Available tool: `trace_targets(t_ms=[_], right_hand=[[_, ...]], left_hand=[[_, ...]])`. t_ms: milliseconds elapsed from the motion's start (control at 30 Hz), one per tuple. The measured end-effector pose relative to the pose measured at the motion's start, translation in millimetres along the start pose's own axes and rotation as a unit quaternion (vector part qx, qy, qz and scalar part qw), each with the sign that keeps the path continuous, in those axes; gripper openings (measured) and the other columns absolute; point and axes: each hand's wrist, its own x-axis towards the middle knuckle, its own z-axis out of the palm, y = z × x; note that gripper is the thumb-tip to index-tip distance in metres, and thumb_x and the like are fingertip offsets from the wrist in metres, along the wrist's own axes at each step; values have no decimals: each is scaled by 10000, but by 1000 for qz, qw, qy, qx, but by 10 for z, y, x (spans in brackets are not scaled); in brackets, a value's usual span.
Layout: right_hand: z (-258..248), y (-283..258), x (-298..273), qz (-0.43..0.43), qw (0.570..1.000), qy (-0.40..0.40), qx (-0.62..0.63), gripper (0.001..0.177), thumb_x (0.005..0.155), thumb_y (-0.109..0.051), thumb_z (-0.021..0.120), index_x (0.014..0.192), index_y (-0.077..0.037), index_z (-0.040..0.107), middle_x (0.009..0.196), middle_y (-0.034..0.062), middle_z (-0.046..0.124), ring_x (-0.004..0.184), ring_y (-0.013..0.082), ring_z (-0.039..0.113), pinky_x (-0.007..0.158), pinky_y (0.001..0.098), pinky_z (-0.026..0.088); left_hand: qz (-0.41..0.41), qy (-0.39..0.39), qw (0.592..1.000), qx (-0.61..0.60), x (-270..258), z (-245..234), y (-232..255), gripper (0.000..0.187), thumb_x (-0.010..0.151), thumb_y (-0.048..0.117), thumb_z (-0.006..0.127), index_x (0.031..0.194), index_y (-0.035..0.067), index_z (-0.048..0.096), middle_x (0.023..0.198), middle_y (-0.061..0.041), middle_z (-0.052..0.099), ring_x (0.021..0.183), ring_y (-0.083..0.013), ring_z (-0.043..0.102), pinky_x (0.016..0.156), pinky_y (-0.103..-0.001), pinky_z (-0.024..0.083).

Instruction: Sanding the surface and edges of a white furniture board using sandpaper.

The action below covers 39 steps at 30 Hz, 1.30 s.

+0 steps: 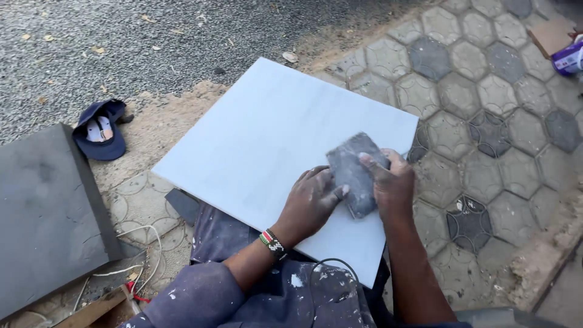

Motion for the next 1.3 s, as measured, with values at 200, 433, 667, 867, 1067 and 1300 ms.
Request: trace_targets(t_ms=[200, 433, 667, 867, 1067, 1300], right_hand=[[-483, 802, 2, 96, 980, 111, -130, 437, 905, -487, 1048, 1133, -156, 877, 987, 131, 835, 1034, 412, 823, 889, 525, 606], [-63, 967, 444, 179, 962, -3, 205, 366, 971, -213, 951, 1267, -13, 869, 1064, 197, 852, 967, 364, 815, 821, 503, 607], [-67, -142, 341, 27, 983, 59, -169, 586, 1031, -595, 921, 1269, -61, 883, 1078, 200, 874, 1097, 426, 856, 903, 581, 666], [446, -1026, 605, -313, 922, -151, -170, 384, 1096, -267, 802, 1231, 88, 861, 1196, 416, 801, 1240, 722, 688, 1039, 807, 578], [924, -802, 1127, -423, 778, -203, -417, 491, 959, -488, 895, 1177, -49, 862, 1182, 186, 820, 1255, 445, 768, 1097, 582, 672], [1816, -1333, 1510, -603, 719, -127, -321, 347, 937, -404, 873, 944, -68, 786, 929, 140, 727, 1075, 434, 767, 839, 632, 692]], left_hand=[[53, -129, 925, 354, -292, 241, 603, 1011, 1049, 616, 778, 1813, 29, 473, 1913, -346, 318, 1756, -619, 271, 1424, -812, 66], [57, -115, 848, 514, -216, 522, 670, 949, 1040, 531, 823, 1626, -180, 601, 1711, -520, 475, 1579, -755, 450, 1219, -1010, 217], [-14, 54, 892, 448, 500, -399, 387, 281, 831, 120, 925, 1101, 40, 921, 953, -242, 859, 958, -524, 877, 781, -727, 712], [137, -28, 830, 540, 398, -1621, 857, 216, 887, 88, 793, 1051, 53, 929, 943, -246, 895, 977, -521, 888, 881, -640, 727], [40, 16, 843, 536, 568, -2087, 1003, 354, 825, 64, 786, 1162, 79, 891, 1027, -200, 873, 1070, -513, 867, 930, -649, 723], [67, 164, 795, 581, 431, -3047, 1069, 294, 871, 1, 726, 1077, 65, 927, 943, -206, 876, 1045, -507, 877, 923, -652, 714]])
